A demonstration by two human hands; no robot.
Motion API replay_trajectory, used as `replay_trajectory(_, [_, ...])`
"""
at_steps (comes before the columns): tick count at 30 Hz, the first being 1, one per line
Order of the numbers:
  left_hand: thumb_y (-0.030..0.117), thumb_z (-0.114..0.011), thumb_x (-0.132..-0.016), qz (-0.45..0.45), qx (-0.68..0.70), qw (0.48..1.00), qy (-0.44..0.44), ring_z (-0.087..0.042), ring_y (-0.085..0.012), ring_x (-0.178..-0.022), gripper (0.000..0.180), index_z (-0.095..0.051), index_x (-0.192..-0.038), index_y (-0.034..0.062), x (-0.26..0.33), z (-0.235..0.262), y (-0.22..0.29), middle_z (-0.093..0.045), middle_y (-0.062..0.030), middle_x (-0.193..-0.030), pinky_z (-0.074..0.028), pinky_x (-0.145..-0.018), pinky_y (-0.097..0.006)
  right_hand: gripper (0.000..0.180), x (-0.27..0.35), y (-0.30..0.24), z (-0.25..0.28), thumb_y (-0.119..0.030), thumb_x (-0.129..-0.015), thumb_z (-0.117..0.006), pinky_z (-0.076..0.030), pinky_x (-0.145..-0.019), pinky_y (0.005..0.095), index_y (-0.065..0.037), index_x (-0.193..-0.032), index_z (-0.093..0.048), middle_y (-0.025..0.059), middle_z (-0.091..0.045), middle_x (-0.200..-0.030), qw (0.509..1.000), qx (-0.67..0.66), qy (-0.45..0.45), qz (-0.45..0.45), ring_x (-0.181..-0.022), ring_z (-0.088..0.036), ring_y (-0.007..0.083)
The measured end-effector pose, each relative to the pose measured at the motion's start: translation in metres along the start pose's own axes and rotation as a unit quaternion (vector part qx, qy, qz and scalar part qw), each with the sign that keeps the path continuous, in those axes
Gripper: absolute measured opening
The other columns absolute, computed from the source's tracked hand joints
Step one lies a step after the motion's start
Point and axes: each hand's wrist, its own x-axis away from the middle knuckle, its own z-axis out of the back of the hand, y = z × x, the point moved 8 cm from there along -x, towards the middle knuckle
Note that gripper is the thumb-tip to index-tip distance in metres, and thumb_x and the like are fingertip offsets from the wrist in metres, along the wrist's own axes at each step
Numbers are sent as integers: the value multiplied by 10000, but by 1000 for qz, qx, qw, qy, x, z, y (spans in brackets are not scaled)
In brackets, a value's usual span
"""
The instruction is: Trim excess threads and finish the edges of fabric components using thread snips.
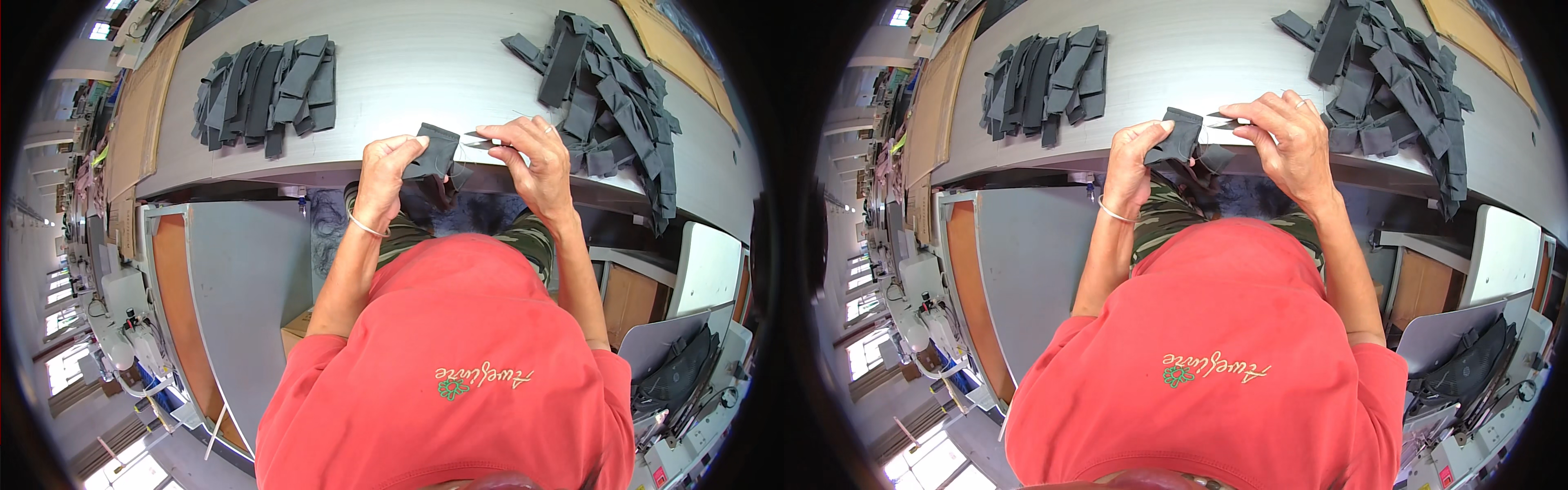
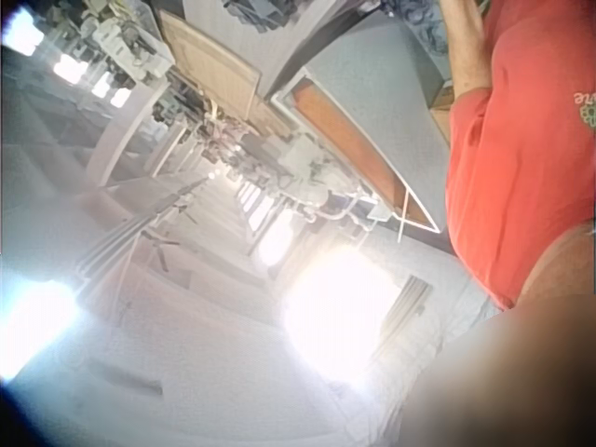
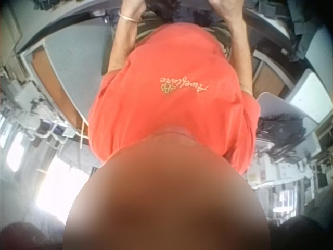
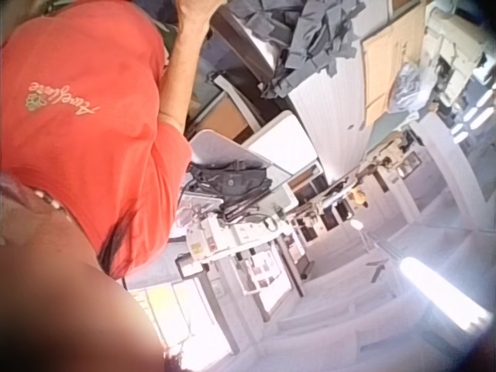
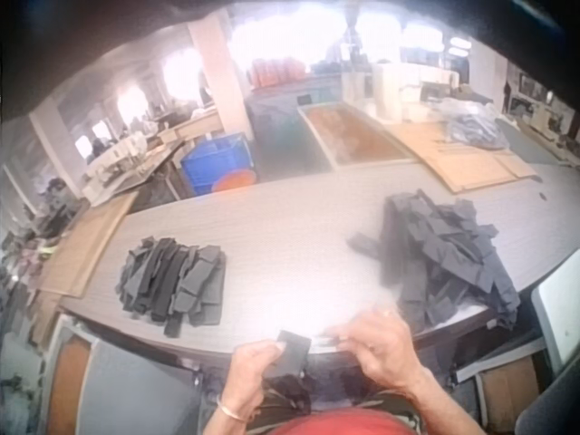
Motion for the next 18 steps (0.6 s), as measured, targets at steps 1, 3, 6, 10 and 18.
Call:
replay_trajectory(1, [161,-543,-906,-4,1,1000,2,-641,-185,-570,262,-648,-820,-62,0,0,0,-665,-136,-713,-519,-559,-270,210,0,-3,0,-117,-759,-695,-355,-643,309,-172,-961,-704,-23,-587,-720,1000,-11,3,12,-661,-477,188])
replay_trajectory(3, [161,-543,-906,-7,1,1000,4,-643,-188,-574,264,-647,-831,-69,0,-2,1,-666,-139,-716,-524,-562,-275,210,1,-5,-2,-121,-754,-698,-350,-637,311,-173,-958,-704,-26,-584,-718,1000,-7,1,13,-657,-473,189])
replay_trajectory(6, [158,-543,-904,-1,11,1000,-6,-644,-188,-574,262,-648,-837,-72,3,-8,5,-668,-142,-724,-526,-558,-275,197,0,-6,-4,-134,-753,-698,-342,-629,314,-175,-946,-704,-30,-576,-711,1000,6,1,19,-650,-466,189])
replay_trajectory(10, [155,-546,-902,21,24,999,-8,-644,-189,-573,255,-644,-836,-71,5,-12,5,-668,-143,-728,-530,-559,-276,162,0,-10,-4,-151,-764,-690,-339,-627,314,-175,-924,-704,-26,-563,-697,999,35,10,25,-650,-467,190])
replay_trajectory(18, [144,-560,-895,47,40,998,-31,-655,-187,-623,224,-633,-885,-68,9,-15,5,-670,-134,-757,-538,-605,-274,153,2,-2,0,-107,-792,-673,-374,-631,305,-151,-934,-709,-21,-597,-740,999,24,33,1,-647,-492,181])
